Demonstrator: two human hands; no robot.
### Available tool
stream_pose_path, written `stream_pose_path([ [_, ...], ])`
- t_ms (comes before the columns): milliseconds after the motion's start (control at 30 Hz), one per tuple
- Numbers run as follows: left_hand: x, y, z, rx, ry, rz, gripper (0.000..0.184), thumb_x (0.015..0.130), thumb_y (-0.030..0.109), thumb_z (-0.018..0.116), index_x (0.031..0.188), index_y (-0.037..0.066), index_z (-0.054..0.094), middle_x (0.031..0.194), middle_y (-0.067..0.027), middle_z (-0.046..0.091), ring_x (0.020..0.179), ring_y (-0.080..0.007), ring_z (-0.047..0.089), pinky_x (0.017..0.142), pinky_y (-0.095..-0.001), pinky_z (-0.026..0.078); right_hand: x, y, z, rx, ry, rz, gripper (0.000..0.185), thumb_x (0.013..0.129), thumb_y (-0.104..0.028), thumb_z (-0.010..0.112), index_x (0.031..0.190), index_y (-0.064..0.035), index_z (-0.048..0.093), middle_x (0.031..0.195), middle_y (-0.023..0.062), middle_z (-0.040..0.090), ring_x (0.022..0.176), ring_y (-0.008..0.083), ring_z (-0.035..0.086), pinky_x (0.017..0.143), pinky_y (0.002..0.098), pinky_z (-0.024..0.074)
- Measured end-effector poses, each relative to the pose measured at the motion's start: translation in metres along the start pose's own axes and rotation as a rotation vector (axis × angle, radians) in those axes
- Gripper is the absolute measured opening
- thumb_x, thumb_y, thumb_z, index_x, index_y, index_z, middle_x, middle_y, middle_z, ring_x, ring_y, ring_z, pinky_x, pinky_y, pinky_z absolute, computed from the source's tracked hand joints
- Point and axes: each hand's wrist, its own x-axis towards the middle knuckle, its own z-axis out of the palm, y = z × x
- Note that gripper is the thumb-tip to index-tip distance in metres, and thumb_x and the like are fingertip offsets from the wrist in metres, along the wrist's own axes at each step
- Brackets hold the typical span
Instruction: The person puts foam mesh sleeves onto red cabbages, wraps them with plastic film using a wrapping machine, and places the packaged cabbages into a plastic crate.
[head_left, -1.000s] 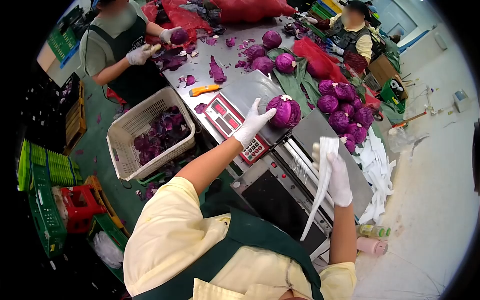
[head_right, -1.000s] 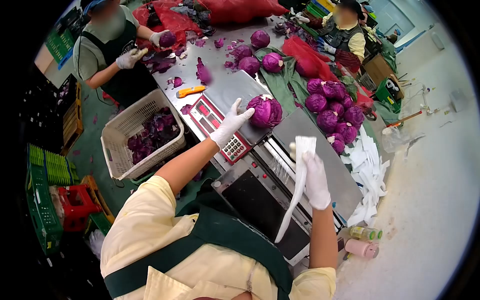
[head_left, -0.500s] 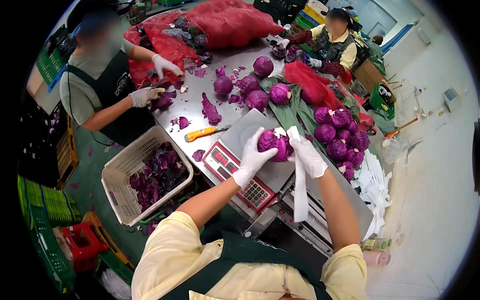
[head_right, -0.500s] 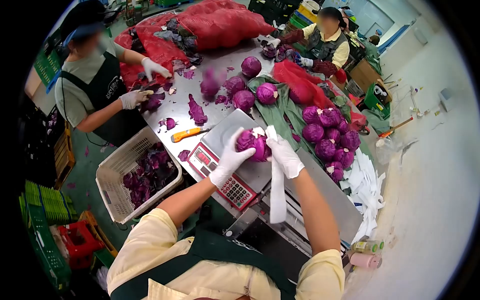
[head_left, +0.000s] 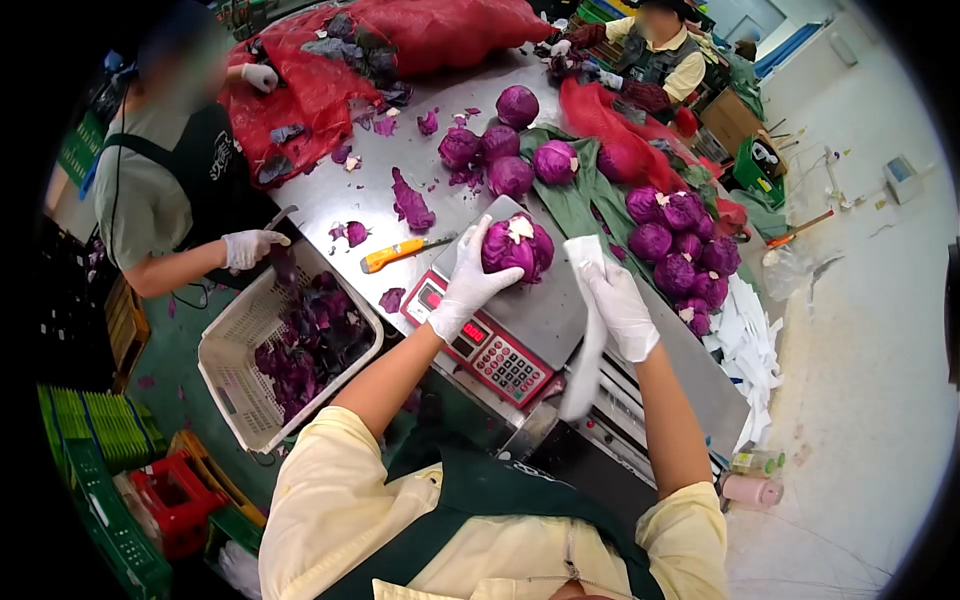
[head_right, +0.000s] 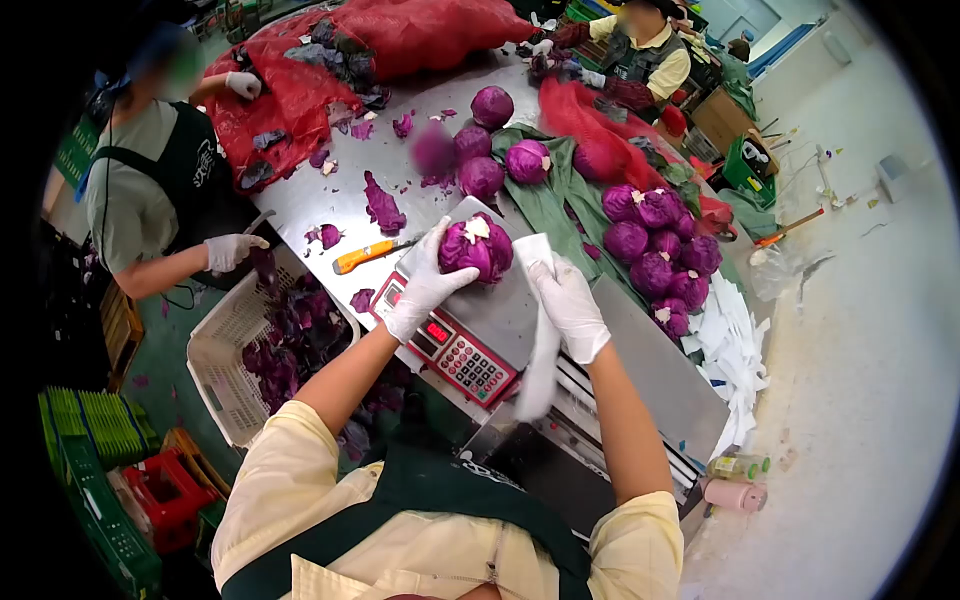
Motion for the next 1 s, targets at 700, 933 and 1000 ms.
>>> stream_pose_path([
  [700,-0.170,0.151,0.063,-0.923,-0.130,-0.461,0.016,0.093,0.012,0.059,0.103,-0.002,0.059,0.091,-0.0070,0.065,0.082,-0.0131,0.064,0.077,-0.0268,0.053,-0.159,0.030,-0.014,0.626,-0.234,0.384,0.031,0.097,-0.026,0.053,0.111,-0.0010,0.064,0.086,0.0015,0.065,0.073,0.0061,0.059,0.060,0.0221,0.0464],
  [933,-0.178,0.148,0.093,-0.518,0.210,-0.156,0.014,0.085,0.008,0.068,0.096,0.002,0.063,0.091,-0.0078,0.063,0.087,-0.0178,0.060,0.079,-0.0289,0.048,-0.172,0.028,0.018,0.716,0.034,-0.220,0.036,0.097,-0.013,0.053,0.130,0.0022,0.051,0.129,0.0099,0.056,0.113,0.0152,0.053,0.099,0.0280,0.0418],
  [1000,-0.177,0.157,0.081,-0.005,0.356,0.111,0.016,0.080,0.003,0.069,0.094,0.000,0.061,0.100,-0.0122,0.061,0.100,-0.0245,0.057,0.090,-0.0357,0.043,-0.173,0.020,0.025,0.773,0.046,-0.155,0.034,0.097,-0.011,0.053,0.128,0.0020,0.053,0.127,0.0096,0.056,0.112,0.0147,0.054,0.098,0.0274,0.0424],
])
